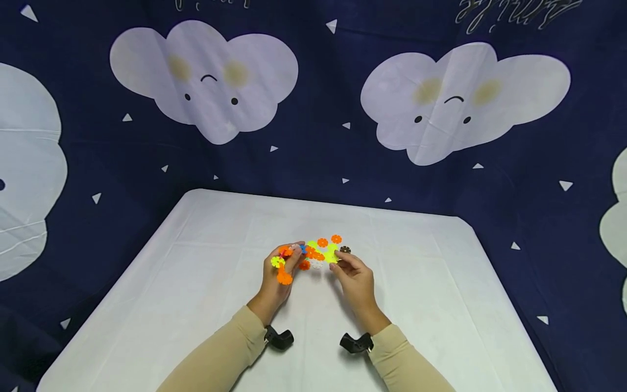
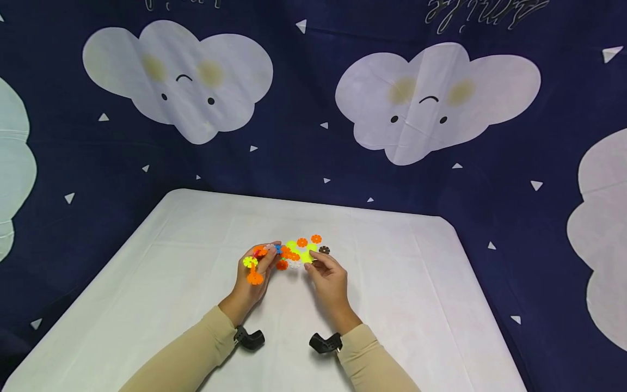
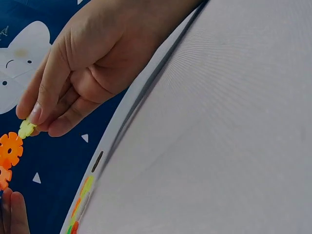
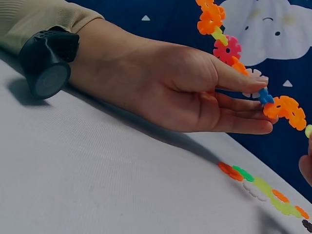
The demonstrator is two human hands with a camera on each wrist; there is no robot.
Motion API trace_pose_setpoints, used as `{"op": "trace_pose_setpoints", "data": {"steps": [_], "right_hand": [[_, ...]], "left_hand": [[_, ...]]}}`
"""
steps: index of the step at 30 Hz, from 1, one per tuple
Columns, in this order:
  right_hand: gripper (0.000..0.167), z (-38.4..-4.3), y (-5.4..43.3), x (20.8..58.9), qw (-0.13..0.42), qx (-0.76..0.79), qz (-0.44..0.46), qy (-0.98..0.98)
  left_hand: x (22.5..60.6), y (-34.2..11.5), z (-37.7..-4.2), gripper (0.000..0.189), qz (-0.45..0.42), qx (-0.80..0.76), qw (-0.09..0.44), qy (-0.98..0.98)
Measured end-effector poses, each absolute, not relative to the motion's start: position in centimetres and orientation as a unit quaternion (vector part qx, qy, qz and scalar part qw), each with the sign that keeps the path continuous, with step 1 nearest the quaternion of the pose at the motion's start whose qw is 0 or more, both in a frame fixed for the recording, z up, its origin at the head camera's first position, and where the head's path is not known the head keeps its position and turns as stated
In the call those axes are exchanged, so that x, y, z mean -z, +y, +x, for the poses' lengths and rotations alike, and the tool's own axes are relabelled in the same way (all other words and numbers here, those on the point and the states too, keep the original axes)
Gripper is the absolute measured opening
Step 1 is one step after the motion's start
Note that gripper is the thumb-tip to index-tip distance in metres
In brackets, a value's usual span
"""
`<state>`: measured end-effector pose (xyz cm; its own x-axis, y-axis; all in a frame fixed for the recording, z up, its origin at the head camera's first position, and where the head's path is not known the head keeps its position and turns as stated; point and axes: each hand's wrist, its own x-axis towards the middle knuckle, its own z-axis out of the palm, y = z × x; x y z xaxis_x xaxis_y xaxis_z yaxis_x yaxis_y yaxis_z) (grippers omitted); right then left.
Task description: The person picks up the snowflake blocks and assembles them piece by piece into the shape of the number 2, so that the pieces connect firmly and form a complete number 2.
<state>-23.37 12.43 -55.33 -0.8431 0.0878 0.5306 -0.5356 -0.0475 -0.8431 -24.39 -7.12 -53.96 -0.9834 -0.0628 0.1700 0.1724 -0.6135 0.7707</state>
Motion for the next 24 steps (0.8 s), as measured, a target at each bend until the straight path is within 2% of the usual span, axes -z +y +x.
{"op": "trace_pose_setpoints", "data": {"steps": [6, 15, 24], "right_hand": [[0.033, -23.22, 12.31, 55.36, 0.214, -0.701, 0.203, -0.650], [0.032, -23.29, 12.23, 55.50, 0.246, -0.683, 0.209, -0.655], [0.031, -23.12, 12.09, 55.38, 0.231, -0.683, 0.216, -0.658]], "left_hand": [[53.89, -7.29, -24.51, 0.043, -0.046, 0.889, 0.071, -0.451], [54.15, -7.24, -24.68, 0.032, -0.059, 0.895, 0.071, -0.437], [54.02, -7.41, -24.45, 0.039, -0.064, 0.891, 0.058, -0.446]]}}
